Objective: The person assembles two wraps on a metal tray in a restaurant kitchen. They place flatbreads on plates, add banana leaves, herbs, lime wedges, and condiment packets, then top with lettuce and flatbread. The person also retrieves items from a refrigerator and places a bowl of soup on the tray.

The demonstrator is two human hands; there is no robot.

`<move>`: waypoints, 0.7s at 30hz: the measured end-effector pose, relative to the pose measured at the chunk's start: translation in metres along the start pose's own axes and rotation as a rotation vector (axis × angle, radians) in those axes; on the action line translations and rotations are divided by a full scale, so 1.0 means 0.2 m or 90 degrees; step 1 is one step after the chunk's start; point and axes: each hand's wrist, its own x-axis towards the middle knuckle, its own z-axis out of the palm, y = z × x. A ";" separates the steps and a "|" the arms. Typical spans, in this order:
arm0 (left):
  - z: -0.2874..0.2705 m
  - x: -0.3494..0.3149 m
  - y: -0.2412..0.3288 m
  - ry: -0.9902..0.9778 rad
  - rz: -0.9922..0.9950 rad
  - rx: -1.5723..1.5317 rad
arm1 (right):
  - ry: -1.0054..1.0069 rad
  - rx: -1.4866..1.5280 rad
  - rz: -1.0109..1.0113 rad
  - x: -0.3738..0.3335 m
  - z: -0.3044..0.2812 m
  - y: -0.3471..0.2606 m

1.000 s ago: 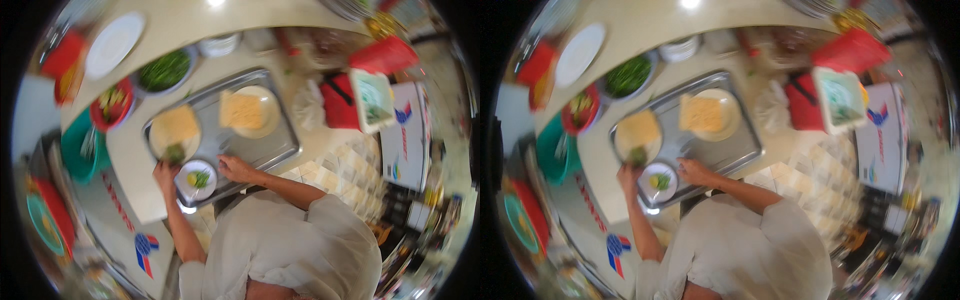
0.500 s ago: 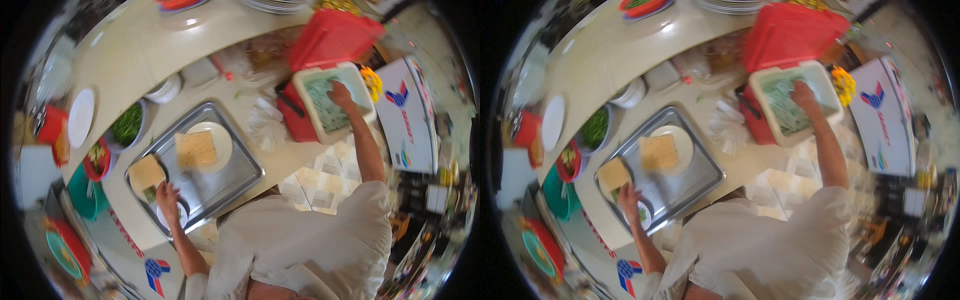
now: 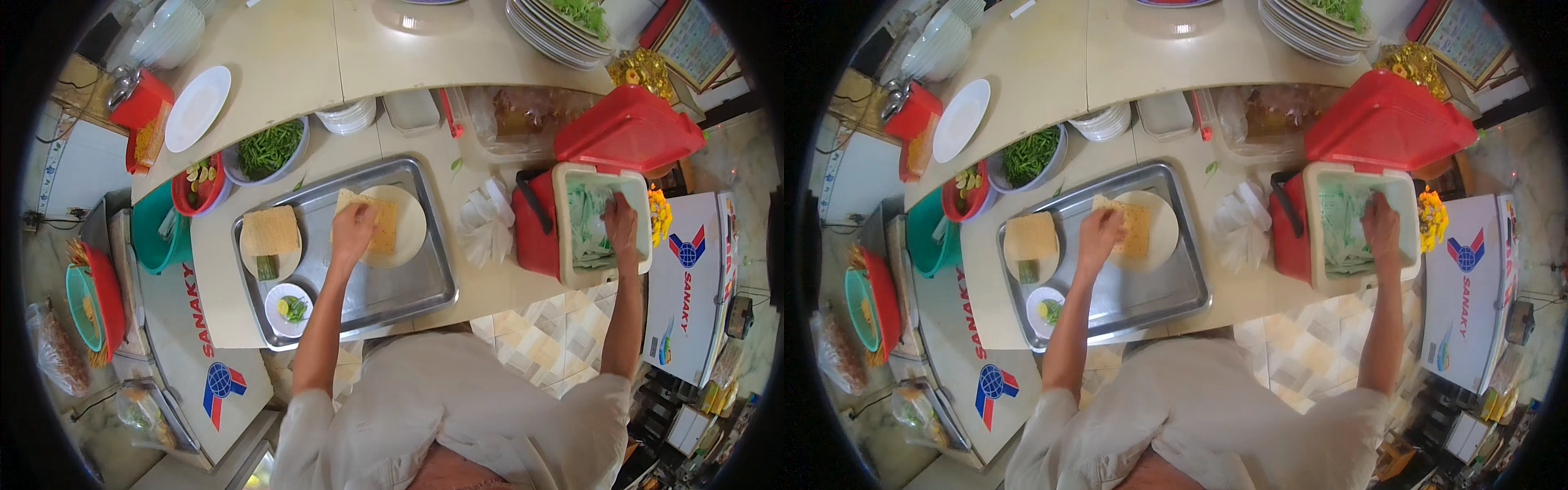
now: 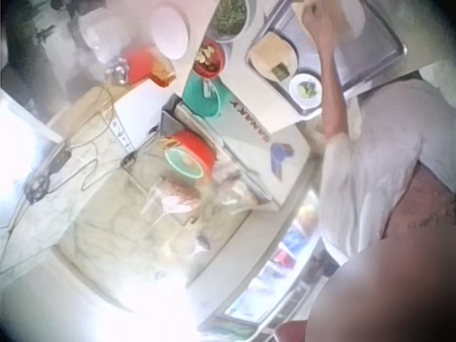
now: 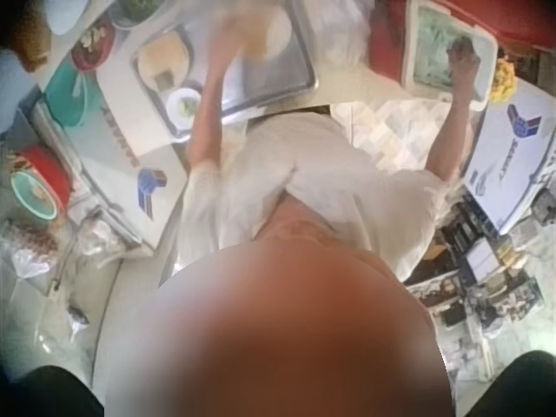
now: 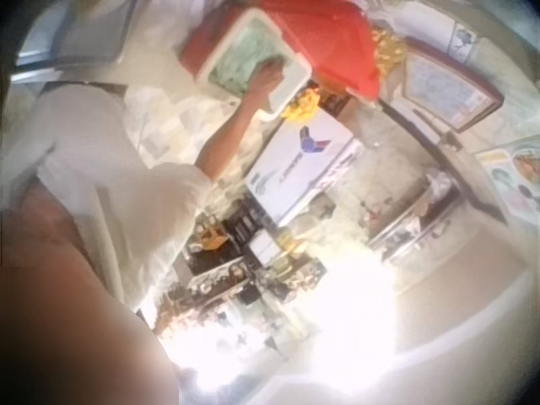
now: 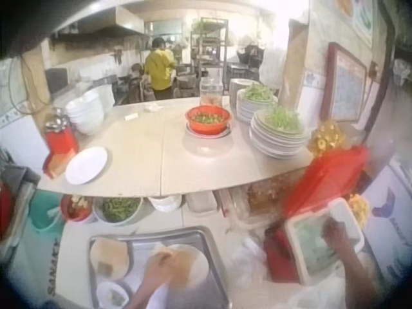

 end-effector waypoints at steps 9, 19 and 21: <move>0.43 1.10 -0.16 0.146 0.017 0.225 | 0.011 0.168 0.117 -0.46 -0.17 -0.17; 0.35 1.04 -0.02 0.048 -0.001 -0.108 | 0.254 0.140 -0.062 -0.57 -0.22 -0.37; 0.31 1.00 -0.01 0.019 0.056 -0.221 | 0.264 0.139 -0.129 -0.56 -0.22 -0.48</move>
